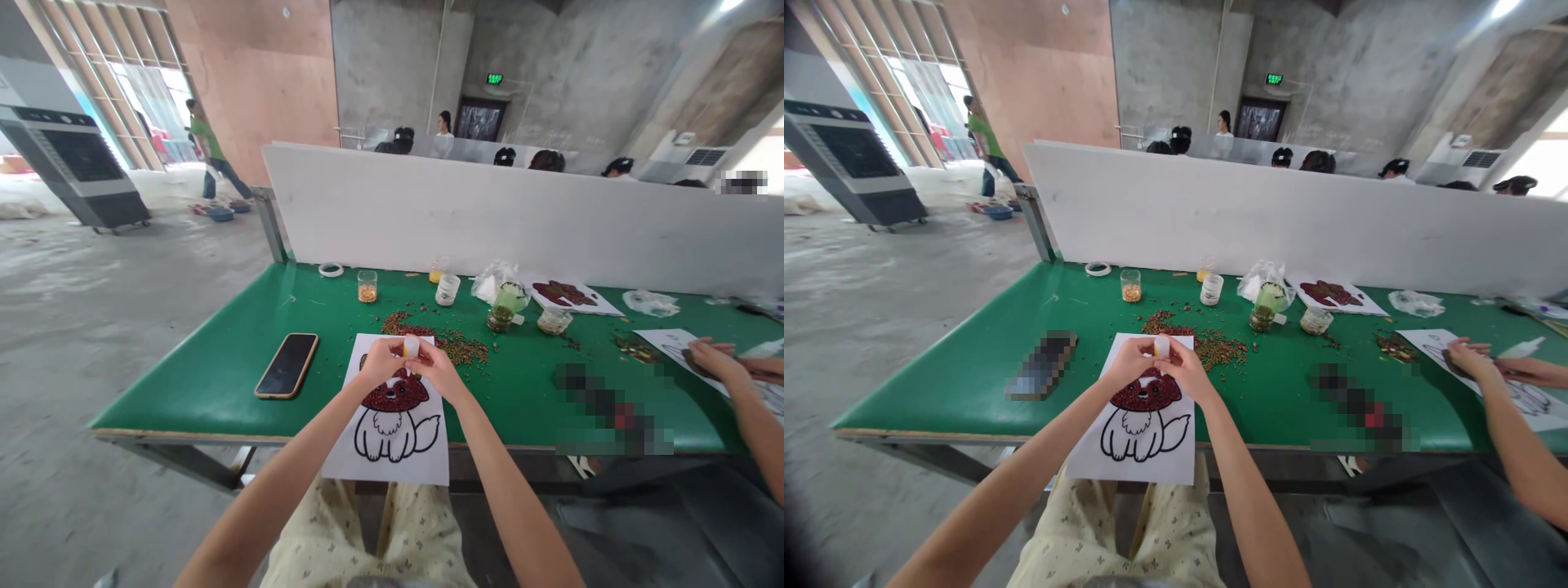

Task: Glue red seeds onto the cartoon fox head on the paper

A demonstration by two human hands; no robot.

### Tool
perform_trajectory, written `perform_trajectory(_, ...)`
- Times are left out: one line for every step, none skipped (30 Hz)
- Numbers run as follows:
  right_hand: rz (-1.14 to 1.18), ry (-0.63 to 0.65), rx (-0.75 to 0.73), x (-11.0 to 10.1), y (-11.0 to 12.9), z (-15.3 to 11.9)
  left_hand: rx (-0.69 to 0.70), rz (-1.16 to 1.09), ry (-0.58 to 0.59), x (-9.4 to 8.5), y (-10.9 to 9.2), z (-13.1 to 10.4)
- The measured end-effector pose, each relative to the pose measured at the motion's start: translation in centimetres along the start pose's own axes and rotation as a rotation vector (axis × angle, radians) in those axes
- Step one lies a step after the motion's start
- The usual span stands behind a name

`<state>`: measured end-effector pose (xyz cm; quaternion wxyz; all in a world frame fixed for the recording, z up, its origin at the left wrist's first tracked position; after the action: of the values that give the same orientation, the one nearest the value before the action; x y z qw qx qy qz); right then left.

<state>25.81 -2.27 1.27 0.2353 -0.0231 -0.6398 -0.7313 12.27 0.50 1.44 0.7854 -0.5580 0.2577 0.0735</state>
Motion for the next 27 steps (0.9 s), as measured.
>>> perform_trajectory(-0.005,-0.001,-0.011,0.1,0.0,-0.1,-0.005,-0.001,-0.002,0.1,0.2,0.0)
perform_trajectory(-0.008,-0.004,-0.020,0.3,0.0,-0.1,-0.011,-0.002,-0.005,0.1,0.3,-0.1)
perform_trajectory(-0.009,-0.008,-0.025,0.4,0.0,-0.2,-0.016,-0.002,-0.008,0.2,0.4,-0.1)
perform_trajectory(-0.010,-0.016,-0.028,0.5,0.0,-0.2,-0.021,-0.001,-0.009,0.2,0.5,-0.2)
perform_trajectory(-0.010,-0.022,-0.029,0.5,0.0,-0.3,-0.025,-0.001,-0.009,0.2,0.6,-0.2)
perform_trajectory(-0.012,-0.027,-0.030,0.6,-0.1,-0.3,-0.029,-0.001,-0.009,0.2,0.7,-0.2)
perform_trajectory(-0.015,-0.032,-0.031,0.6,-0.2,-0.3,-0.031,-0.002,-0.009,0.2,0.8,-0.3)
perform_trajectory(-0.016,-0.037,-0.032,0.6,-0.3,-0.2,-0.033,-0.002,-0.008,0.2,0.9,-0.3)
perform_trajectory(-0.016,-0.046,-0.034,0.6,-0.4,-0.2,-0.033,-0.003,-0.006,0.2,0.9,-0.3)
perform_trajectory(-0.015,-0.058,-0.035,0.6,-0.5,-0.2,-0.033,-0.004,-0.003,0.2,1.0,-0.3)
perform_trajectory(-0.013,-0.070,-0.035,0.6,-0.5,-0.2,-0.032,-0.005,0.001,0.2,1.0,-0.3)
perform_trajectory(-0.011,-0.081,-0.035,0.6,-0.6,-0.2,-0.030,-0.008,0.006,0.2,1.0,-0.4)
perform_trajectory(-0.011,-0.090,-0.033,0.6,-0.6,-0.1,-0.029,-0.011,0.010,0.2,1.0,-0.4)
perform_trajectory(-0.014,-0.097,-0.031,0.6,-0.6,-0.1,-0.027,-0.014,0.013,0.2,1.1,-0.4)
perform_trajectory(-0.017,-0.101,-0.029,0.6,-0.7,-0.1,-0.025,-0.018,0.015,0.2,1.1,-0.5)
perform_trajectory(-0.018,-0.106,-0.029,0.6,-0.7,-0.1,-0.024,-0.021,0.016,0.2,1.1,-0.5)
perform_trajectory(-0.016,-0.112,-0.031,0.6,-0.7,-0.1,-0.024,-0.024,0.016,0.2,1.1,-0.5)
perform_trajectory(-0.014,-0.116,-0.034,0.6,-0.8,-0.1,-0.023,-0.026,0.014,0.1,1.1,-0.6)
perform_trajectory(-0.011,-0.119,-0.037,0.5,-0.9,0.0,-0.022,-0.027,0.012,0.1,1.1,-0.6)
perform_trajectory(-0.007,-0.121,-0.040,0.5,-0.9,0.0,-0.021,-0.027,0.010,0.1,1.2,-0.6)
perform_trajectory(-0.005,-0.120,-0.041,0.5,-1.0,0.0,-0.019,-0.028,0.009,0.1,1.2,-0.6)
perform_trajectory(-0.004,-0.118,-0.041,0.4,-1.1,0.0,-0.017,-0.029,0.007,0.1,1.3,-0.5)
perform_trajectory(-0.005,-0.118,-0.042,0.4,-1.2,0.0,-0.014,-0.030,0.005,0.1,1.3,-0.5)
perform_trajectory(-0.006,-0.119,-0.043,0.4,-1.2,0.0,-0.013,-0.033,0.004,0.2,1.4,-0.5)
perform_trajectory(-0.009,-0.123,-0.044,0.4,-1.2,0.0,-0.012,-0.035,0.002,0.2,1.5,-0.5)
perform_trajectory(-0.015,-0.125,-0.046,0.4,-1.2,0.0,-0.012,-0.037,0.000,0.3,1.5,-0.5)
perform_trajectory(-0.023,-0.125,-0.048,0.4,-1.2,0.0,-0.013,-0.039,-0.002,0.3,1.5,-0.5)
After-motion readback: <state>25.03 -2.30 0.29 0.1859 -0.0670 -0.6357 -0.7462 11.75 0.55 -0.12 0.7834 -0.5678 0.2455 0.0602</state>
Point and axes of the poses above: each hand's wrist, its own z-axis towards the middle knuckle, its own x-axis out of the palm, y = z × x, the point moved 2 cm from there along z, towards the middle knuckle, and after that the axes turned 15 degrees about z, right-handed, at the moved point
